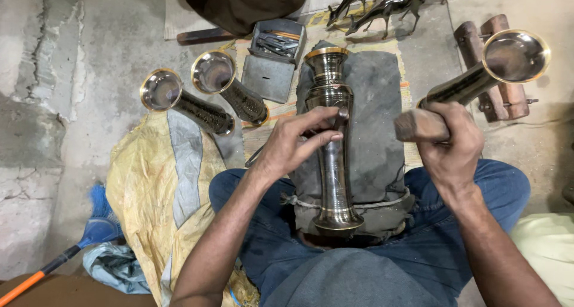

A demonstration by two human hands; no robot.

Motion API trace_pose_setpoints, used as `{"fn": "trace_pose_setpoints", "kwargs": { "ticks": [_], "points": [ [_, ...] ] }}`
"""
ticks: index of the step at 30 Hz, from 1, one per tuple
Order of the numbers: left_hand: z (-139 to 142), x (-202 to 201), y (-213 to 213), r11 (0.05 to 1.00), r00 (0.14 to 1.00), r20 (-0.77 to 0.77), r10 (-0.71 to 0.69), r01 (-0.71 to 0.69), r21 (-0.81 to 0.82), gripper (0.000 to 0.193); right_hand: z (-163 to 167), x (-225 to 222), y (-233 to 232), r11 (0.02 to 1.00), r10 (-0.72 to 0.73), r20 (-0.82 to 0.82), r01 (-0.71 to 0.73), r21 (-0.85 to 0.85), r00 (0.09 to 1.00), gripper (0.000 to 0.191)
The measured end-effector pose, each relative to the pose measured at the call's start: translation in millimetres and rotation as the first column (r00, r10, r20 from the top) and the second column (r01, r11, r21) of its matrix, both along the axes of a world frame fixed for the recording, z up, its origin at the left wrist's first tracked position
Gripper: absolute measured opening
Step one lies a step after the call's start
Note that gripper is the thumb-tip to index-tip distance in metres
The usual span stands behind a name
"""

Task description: The person uses a hammer and a metal punch to engrave a floral design onto a silver-colored metal vase. The vase is held steady on a cloth pad while the person repeatedly strikes the punch to create the pattern.

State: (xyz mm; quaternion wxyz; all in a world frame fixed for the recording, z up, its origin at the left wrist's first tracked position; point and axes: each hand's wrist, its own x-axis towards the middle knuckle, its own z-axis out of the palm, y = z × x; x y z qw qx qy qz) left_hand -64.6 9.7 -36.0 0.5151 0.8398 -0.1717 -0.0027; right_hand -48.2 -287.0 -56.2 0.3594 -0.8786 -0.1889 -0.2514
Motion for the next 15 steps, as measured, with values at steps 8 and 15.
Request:
{"fn": "trace_pose_setpoints", "kwargs": {
  "ticks": [8,15],
  "points": [
    [-2,8,6,0.992,0.996,-0.007,-0.088,0.087,-0.097,0.042,11,3,0,0.993,0.020,-0.004,-0.021,-0.114,1.000,0.026],
    [10,13,3,0.972,0.954,0.185,-0.235,0.231,0.041,0.040,-2,5,4,0.991,-0.013,-0.070,0.022,0.135,0.997,0.024]
  ]
}}
